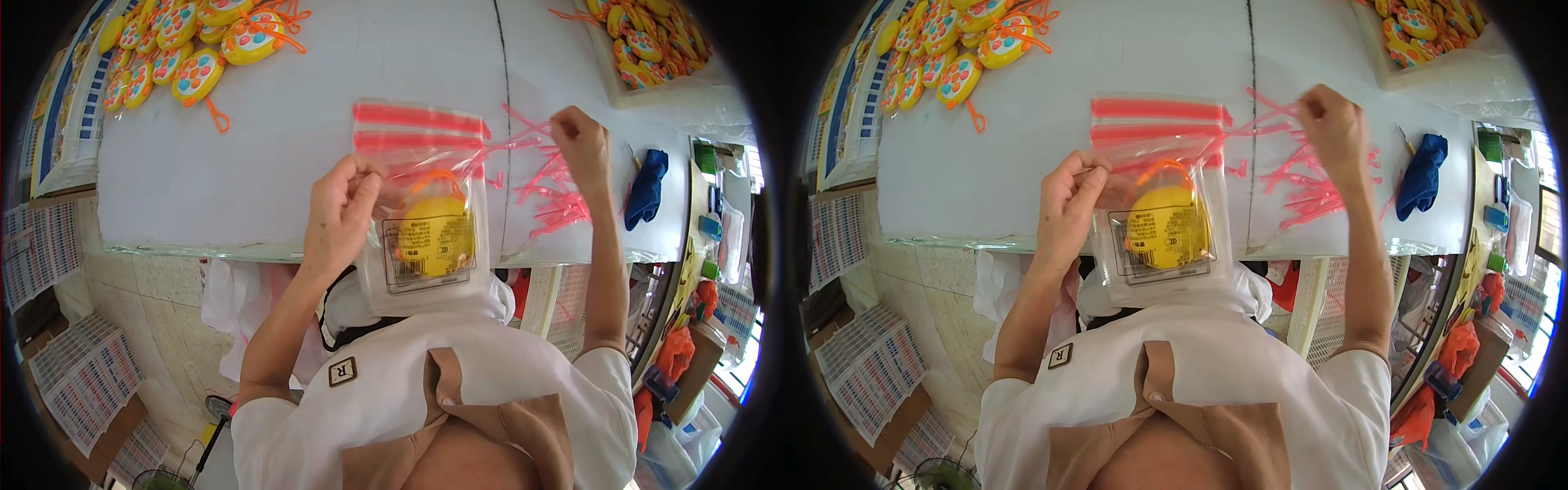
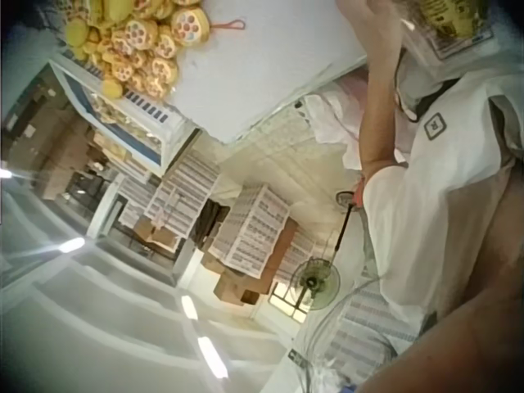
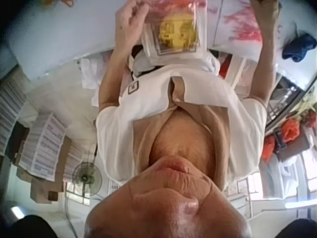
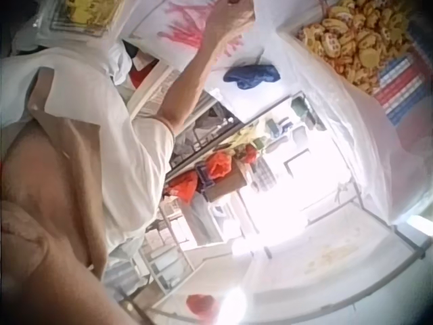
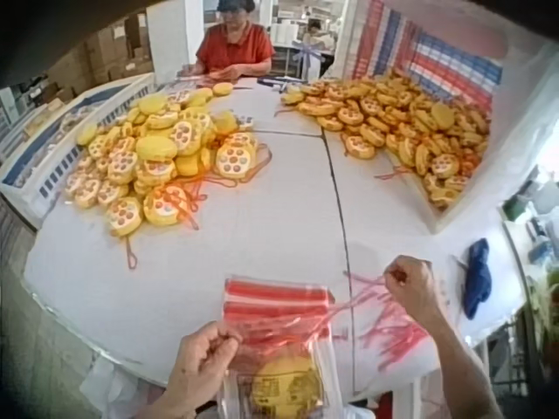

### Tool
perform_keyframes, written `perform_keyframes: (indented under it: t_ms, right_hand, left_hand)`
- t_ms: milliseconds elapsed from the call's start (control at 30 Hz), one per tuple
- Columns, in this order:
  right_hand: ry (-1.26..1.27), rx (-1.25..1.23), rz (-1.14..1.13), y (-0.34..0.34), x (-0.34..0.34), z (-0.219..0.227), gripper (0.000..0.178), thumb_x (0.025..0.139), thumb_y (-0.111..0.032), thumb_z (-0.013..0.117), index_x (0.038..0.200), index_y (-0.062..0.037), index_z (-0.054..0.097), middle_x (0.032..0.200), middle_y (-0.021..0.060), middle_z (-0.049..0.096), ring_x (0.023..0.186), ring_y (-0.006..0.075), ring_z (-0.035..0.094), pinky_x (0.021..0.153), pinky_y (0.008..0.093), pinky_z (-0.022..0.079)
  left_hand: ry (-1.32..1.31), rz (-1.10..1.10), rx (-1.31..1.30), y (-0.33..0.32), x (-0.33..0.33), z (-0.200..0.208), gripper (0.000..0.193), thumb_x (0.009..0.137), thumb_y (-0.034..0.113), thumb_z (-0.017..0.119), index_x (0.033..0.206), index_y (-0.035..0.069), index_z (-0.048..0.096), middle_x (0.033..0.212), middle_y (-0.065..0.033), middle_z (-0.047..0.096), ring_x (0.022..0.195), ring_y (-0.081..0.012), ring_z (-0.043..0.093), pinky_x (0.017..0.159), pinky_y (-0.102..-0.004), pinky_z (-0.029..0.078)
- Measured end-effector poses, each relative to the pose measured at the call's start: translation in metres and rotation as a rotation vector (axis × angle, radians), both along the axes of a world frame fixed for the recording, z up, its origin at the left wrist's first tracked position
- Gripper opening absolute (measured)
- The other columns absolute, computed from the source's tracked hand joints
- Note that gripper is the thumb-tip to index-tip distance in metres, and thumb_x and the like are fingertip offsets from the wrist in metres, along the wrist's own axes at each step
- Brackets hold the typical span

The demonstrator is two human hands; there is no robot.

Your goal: The person packs handheld toys into adhesive plastic bags by inserting each toy, removing the protective seal strip, and closing the flap, then gathers the discarded strips from the table.

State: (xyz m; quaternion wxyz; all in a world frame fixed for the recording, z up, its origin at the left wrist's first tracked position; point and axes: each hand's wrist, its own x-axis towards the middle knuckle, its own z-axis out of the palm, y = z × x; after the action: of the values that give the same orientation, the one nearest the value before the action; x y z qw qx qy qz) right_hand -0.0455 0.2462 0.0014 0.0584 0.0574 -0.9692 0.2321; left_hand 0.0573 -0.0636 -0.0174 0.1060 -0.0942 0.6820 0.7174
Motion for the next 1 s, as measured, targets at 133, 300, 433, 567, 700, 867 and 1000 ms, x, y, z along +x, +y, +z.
perform_keyframes:
  t_ms: [133, 300, 433, 567, 700, 867, 1000]
  right_hand:
    - [0.141, 0.285, -0.04, 0.056, 0.004, -0.008, 0.013, 0.08, -0.001, 0.058, 0.091, -0.0047, 0.064, 0.082, 0.0081, 0.065, 0.069, 0.0234, 0.063, 0.064, 0.0328, 0.048]
    - [0.005, -0.157, 0.011, 0.006, 0.028, 0.033, 0.012, 0.082, 0.0, 0.058, 0.093, -0.0009, 0.063, 0.075, 0.0053, 0.062, 0.055, 0.0122, 0.047, 0.056, 0.0281, 0.044]
    - [-0.472, -0.405, 0.223, -0.048, 0.031, 0.034, 0.018, 0.082, -0.008, 0.066, 0.098, 0.0019, 0.066, 0.078, 0.0039, 0.065, 0.059, 0.0062, 0.05, 0.056, 0.0231, 0.044]
    - [-0.489, -0.404, 0.311, -0.072, 0.03, 0.007, 0.026, 0.079, -0.015, 0.07, 0.095, 0.0048, 0.066, 0.08, 0.0105, 0.068, 0.065, 0.0123, 0.061, 0.064, 0.0246, 0.05]
    - [-0.669, -0.533, 0.351, -0.078, 0.022, -0.01, 0.024, 0.079, -0.012, 0.069, 0.094, 0.0058, 0.066, 0.079, 0.0096, 0.068, 0.068, 0.0127, 0.062, 0.066, 0.0255, 0.05]
    - [-0.697, -0.654, 0.338, -0.062, 0.018, -0.012, 0.009, 0.08, -0.004, 0.061, 0.083, 0.0043, 0.065, 0.074, 0.0049, 0.066, 0.065, 0.0085, 0.056, 0.062, 0.0223, 0.046]
    - [-0.594, -0.689, 0.404, -0.066, 0.025, -0.017, 0.01, 0.079, -0.001, 0.054, 0.079, 0.0044, 0.063, 0.072, 0.0039, 0.065, 0.064, 0.007, 0.053, 0.06, 0.022, 0.044]
  left_hand:
    - [-0.009, -0.016, 0.011, -0.003, -0.001, -0.008, 0.009, 0.093, 0.005, 0.048, 0.093, -0.001, 0.054, 0.083, -0.009, 0.068, 0.079, -0.0134, 0.067, 0.064, -0.0233, 0.051]
    - [-0.111, 0.003, 0.055, -0.002, 0.0, 0.008, 0.011, 0.092, 0.008, 0.047, 0.097, 0.001, 0.054, 0.087, -0.0154, 0.069, 0.08, -0.0195, 0.068, 0.072, -0.0303, 0.054]
    - [-0.147, 0.045, 0.15, 0.002, 0.001, 0.011, 0.011, 0.092, 0.001, 0.045, 0.099, -0.001, 0.052, 0.088, -0.0148, 0.068, 0.078, -0.017, 0.067, 0.072, -0.0294, 0.054]
    - [-0.137, 0.036, 0.137, 0.004, 0.002, 0.007, 0.01, 0.091, 0.001, 0.046, 0.098, -0.002, 0.052, 0.087, -0.0145, 0.068, 0.077, -0.0165, 0.067, 0.07, -0.028, 0.054]
    - [-0.119, 0.016, 0.124, 0.001, 0.005, 0.003, 0.007, 0.092, 0.002, 0.048, 0.098, 0.0, 0.052, 0.084, -0.011, 0.067, 0.075, -0.0141, 0.066, 0.068, -0.0258, 0.054]
    - [-0.078, 0.013, -0.025, -0.007, 0.007, -0.007, 0.006, 0.093, 0.005, 0.049, 0.094, 0.0, 0.053, 0.077, -0.004, 0.063, 0.07, -0.0098, 0.062, 0.065, -0.022, 0.051]
    - [-0.063, 0.03, 0.128, -0.011, 0.004, -0.01, 0.015, 0.09, 0.001, 0.046, 0.079, 0.0, 0.056, 0.071, -0.0002, 0.058, 0.063, -0.0056, 0.052, 0.057, -0.0193, 0.043]
